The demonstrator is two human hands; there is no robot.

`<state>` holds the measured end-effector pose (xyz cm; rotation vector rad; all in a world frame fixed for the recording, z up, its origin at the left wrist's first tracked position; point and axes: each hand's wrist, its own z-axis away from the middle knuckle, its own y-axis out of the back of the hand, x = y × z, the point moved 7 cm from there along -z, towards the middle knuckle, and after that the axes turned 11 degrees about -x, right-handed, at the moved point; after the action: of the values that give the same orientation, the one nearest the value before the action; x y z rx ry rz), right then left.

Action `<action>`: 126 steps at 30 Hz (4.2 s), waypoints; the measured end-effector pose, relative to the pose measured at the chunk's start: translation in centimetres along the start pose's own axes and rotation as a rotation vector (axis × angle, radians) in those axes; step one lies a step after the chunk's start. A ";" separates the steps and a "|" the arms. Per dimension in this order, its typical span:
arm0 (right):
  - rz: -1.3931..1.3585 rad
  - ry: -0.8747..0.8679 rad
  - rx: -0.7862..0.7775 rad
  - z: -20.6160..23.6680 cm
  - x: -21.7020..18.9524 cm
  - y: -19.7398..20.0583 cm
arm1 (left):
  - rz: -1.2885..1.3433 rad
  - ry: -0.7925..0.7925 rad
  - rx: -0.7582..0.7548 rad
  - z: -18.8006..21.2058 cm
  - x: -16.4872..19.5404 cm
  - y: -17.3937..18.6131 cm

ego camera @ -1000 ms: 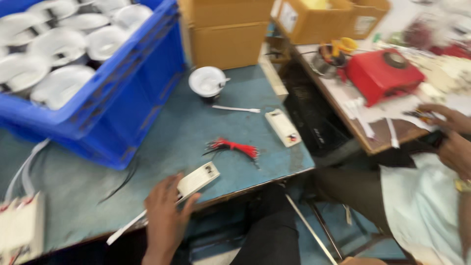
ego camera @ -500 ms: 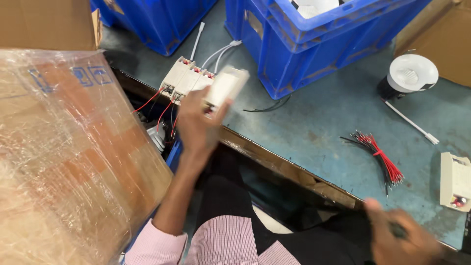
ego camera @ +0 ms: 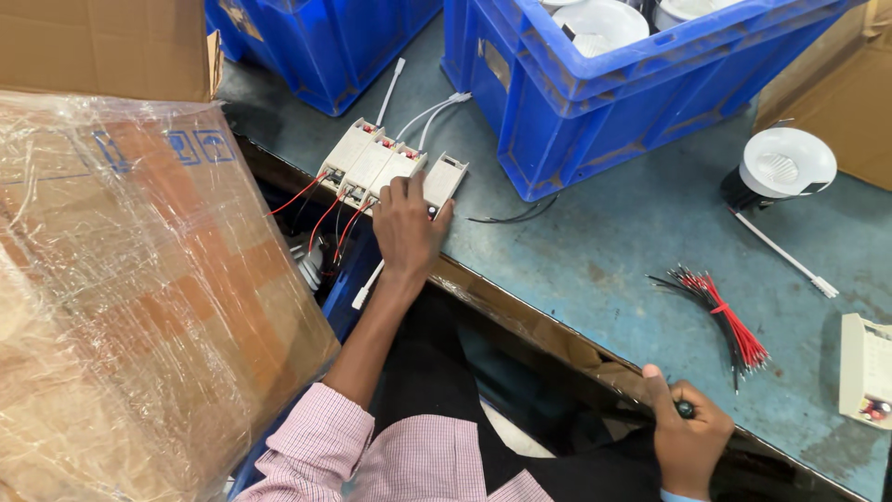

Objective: The person connects red and black wires to small white electrical components using a screwdriver. They tighten the terminal screws to secure the wires and place the finished units on the table.

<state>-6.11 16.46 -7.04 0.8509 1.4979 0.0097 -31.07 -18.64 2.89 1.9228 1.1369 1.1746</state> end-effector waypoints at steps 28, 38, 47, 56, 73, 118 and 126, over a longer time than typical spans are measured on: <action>0.076 -0.023 -0.054 -0.2 -7.8 -4.0 | 0.350 -1.240 -0.668 8.8 20.0 -8.7; 0.268 0.206 0.193 -2.3 -12.7 3.6 | 0.480 -0.494 -0.477 7.8 15.7 -8.5; 0.398 -0.035 0.103 -7.7 -1.2 7.0 | 0.207 -0.785 -0.316 9.6 23.0 -11.2; 0.566 0.098 0.228 -4.7 -2.0 7.3 | 0.500 -0.957 -0.521 12.2 28.8 -14.9; 0.531 0.098 0.294 -2.9 -1.9 8.2 | 0.386 -0.833 -0.477 12.3 27.9 -18.3; 0.344 -0.182 0.515 -1.6 -0.8 10.0 | 0.304 -0.822 -0.182 13.4 26.3 -16.6; -0.154 0.170 0.640 7.4 -15.9 16.2 | 0.387 -0.907 -0.306 12.9 28.1 -15.5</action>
<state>6.19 16.61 13.42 1.2598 1.7516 -0.5484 -18.19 12.58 -4.58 2.0988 0.1030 0.4640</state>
